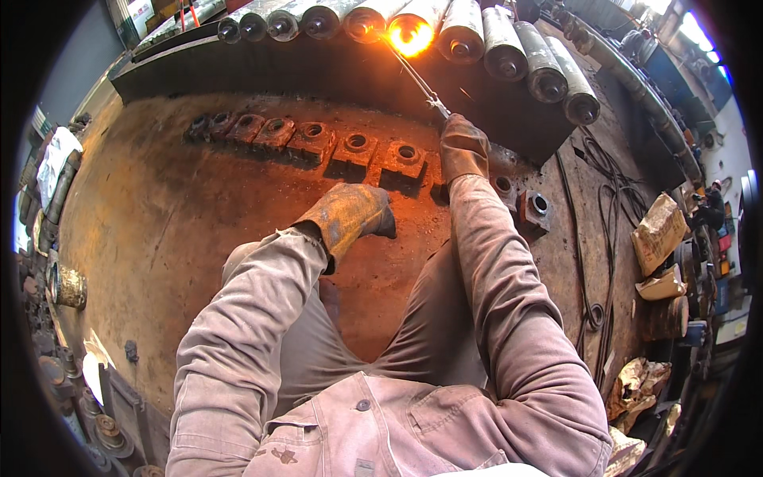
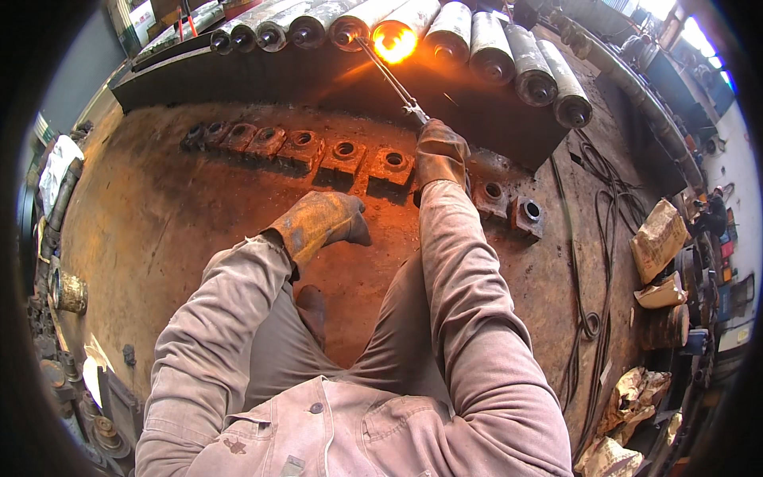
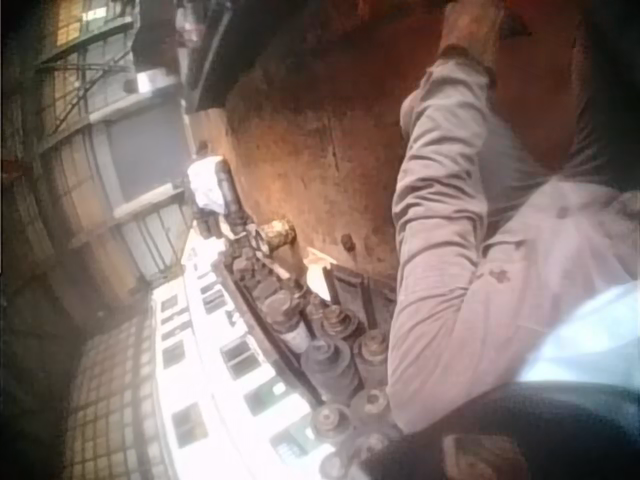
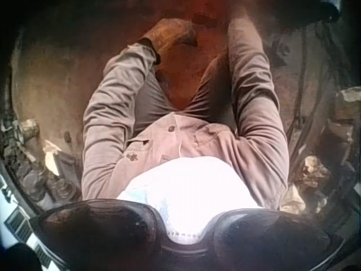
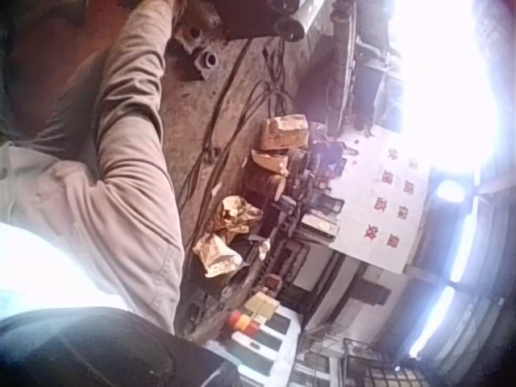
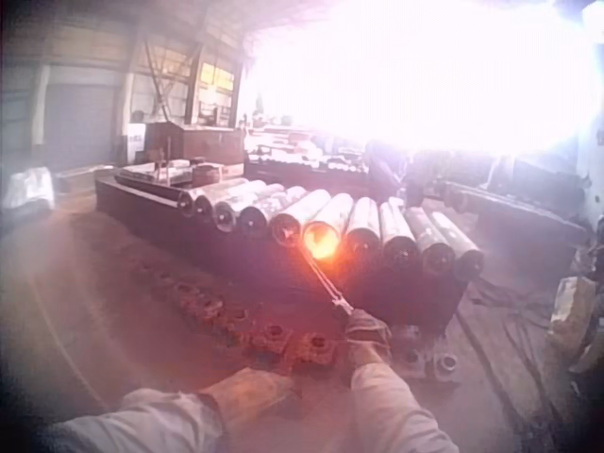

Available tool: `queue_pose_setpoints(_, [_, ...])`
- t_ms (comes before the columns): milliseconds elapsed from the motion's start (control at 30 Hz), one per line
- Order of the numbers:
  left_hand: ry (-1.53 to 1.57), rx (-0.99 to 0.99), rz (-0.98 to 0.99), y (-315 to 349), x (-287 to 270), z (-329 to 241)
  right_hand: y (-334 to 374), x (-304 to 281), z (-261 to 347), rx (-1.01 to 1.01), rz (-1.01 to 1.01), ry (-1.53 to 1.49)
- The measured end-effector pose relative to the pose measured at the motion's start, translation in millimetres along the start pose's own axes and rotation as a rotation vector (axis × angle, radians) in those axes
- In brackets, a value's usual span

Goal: The person uses a welding torch to join metal pipes arranged in a row on a workbench. They systematically move the torch along the seams of the pipes, creating bright sparks and molten metal as they weld each section.

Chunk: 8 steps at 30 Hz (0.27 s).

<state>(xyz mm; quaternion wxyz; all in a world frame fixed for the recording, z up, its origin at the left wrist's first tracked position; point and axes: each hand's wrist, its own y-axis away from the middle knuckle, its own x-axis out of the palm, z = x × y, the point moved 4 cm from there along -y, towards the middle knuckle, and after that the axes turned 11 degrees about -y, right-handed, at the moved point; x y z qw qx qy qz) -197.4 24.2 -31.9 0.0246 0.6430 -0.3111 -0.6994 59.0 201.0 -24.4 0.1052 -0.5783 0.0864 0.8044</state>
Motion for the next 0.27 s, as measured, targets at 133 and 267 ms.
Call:
queue_pose_setpoints(133, [0.021,-0.011,-0.016,6.2,-7.9,-0.2,-10.5,13.7,-3.9,-0.059,-0.061,-0.035])
queue_pose_setpoints(267, [0.045,-0.059,0.013,6.1,-5.9,3.2,-8.7,12.6,4.7,0.003,0.045,0.001])
